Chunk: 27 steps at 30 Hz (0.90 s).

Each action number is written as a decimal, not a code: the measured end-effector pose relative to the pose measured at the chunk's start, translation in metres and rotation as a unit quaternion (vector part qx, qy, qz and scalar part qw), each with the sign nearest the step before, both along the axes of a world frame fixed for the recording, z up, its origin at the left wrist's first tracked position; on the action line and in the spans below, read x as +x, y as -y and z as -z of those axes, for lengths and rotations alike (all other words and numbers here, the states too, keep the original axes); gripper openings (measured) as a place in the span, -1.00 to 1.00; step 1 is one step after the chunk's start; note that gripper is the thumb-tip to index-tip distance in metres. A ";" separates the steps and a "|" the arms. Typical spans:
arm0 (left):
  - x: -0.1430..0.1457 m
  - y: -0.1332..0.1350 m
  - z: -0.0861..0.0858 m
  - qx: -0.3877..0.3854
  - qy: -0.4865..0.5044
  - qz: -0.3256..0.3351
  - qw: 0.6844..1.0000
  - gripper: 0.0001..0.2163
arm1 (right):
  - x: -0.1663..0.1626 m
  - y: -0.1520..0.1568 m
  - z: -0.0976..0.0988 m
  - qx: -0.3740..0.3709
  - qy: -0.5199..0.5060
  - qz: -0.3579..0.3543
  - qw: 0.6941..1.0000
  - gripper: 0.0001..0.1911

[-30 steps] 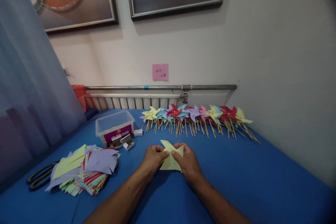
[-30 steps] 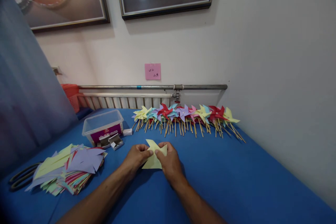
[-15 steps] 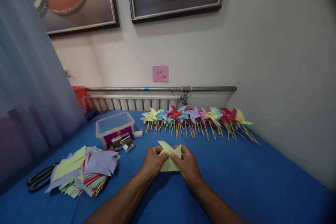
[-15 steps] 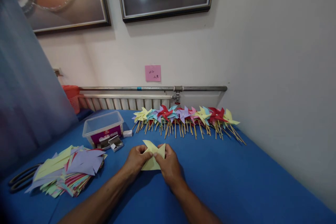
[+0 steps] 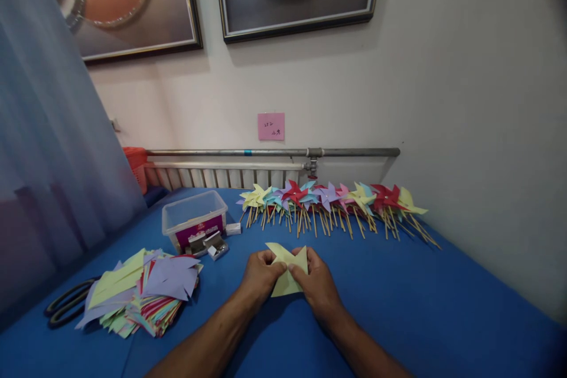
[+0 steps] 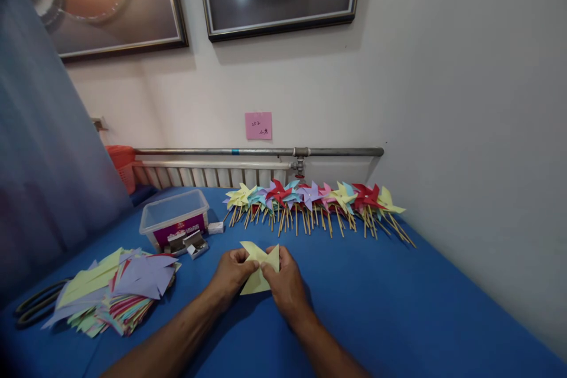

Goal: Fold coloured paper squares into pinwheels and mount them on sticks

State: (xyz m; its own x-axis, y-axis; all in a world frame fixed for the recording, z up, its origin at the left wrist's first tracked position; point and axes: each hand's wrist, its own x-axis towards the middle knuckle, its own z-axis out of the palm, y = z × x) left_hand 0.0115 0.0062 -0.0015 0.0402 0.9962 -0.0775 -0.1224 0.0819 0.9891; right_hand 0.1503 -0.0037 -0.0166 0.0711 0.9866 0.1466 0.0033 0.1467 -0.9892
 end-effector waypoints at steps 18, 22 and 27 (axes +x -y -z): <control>-0.019 -0.016 -0.005 -0.062 0.102 -0.030 0.992 -0.87 | 0.005 -0.013 0.017 -0.032 -0.143 -0.080 0.986 -0.48; -0.012 -0.012 -0.003 -0.064 0.071 -0.036 0.995 -0.91 | 0.003 -0.011 0.015 -0.030 -0.143 -0.092 0.985 -0.40; -0.007 -0.011 0.003 -0.034 0.061 -0.060 0.996 -0.91 | 0.002 -0.011 0.016 -0.026 -0.144 -0.092 0.985 -0.30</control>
